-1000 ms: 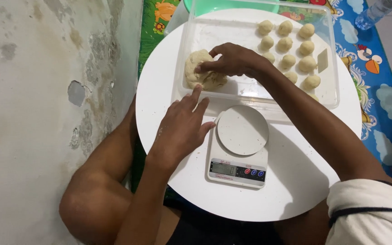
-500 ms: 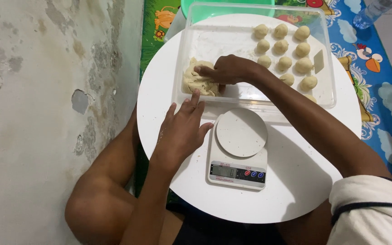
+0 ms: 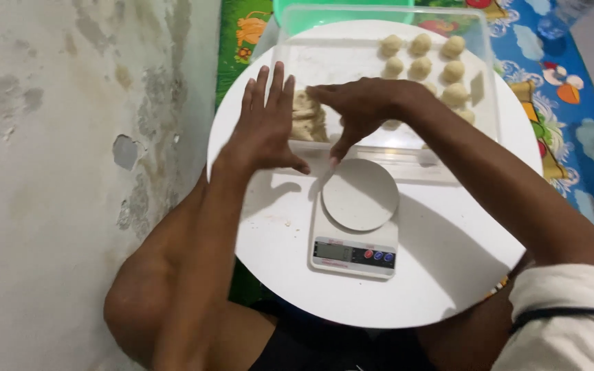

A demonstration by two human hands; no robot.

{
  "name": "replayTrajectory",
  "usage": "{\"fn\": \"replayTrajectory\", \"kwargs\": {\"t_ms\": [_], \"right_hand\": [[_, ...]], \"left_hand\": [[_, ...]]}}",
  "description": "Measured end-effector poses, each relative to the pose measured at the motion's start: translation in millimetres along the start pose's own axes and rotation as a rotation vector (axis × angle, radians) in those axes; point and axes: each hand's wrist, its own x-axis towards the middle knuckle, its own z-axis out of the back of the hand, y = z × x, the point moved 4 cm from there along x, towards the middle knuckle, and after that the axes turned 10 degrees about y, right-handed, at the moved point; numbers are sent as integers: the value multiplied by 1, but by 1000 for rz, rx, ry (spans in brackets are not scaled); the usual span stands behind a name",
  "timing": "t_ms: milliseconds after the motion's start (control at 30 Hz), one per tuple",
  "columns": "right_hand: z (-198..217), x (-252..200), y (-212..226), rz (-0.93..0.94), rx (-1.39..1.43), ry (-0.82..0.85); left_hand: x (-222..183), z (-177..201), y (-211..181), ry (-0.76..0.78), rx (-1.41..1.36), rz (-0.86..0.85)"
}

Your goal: Weighing small portions of dough on a digital scale and rolling them into uniform balls.

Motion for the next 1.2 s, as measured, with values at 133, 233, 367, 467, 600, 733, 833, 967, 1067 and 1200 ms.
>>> {"fn": "replayTrajectory", "kwargs": {"t_ms": [133, 233, 367, 467, 600, 733, 833, 967, 1067, 1200], "right_hand": [[-3, 2, 4, 35, 91, -64], [-11, 4, 1, 52, 64, -162], [-17, 9, 0, 147, 19, -328], [-24, 10, -1, 246, 5, -417], [-30, 4, -3, 367, 69, -439], [-32, -6, -3, 333, 169, -394], [-29, -8, -11, 381, 132, -402], [-18, -21, -14, 223, 66, -274], [-20, -25, -16, 81, 74, -183], [-44, -1, -23, 63, 102, -74]], "left_hand": [[27, -13, 5, 178, 100, -99], [33, -11, -4, 83, 134, -155], [33, -4, -13, 24, -78, -149], [31, -2, -22, -18, -140, -180], [30, 3, -40, -163, -185, -215], [29, 3, -48, -132, -253, -208], [30, 3, -47, -185, -198, -244], [24, 1, -40, -108, -179, -279], [32, -4, -31, 35, -60, -192], [38, -13, -23, 176, -95, 6]]}}
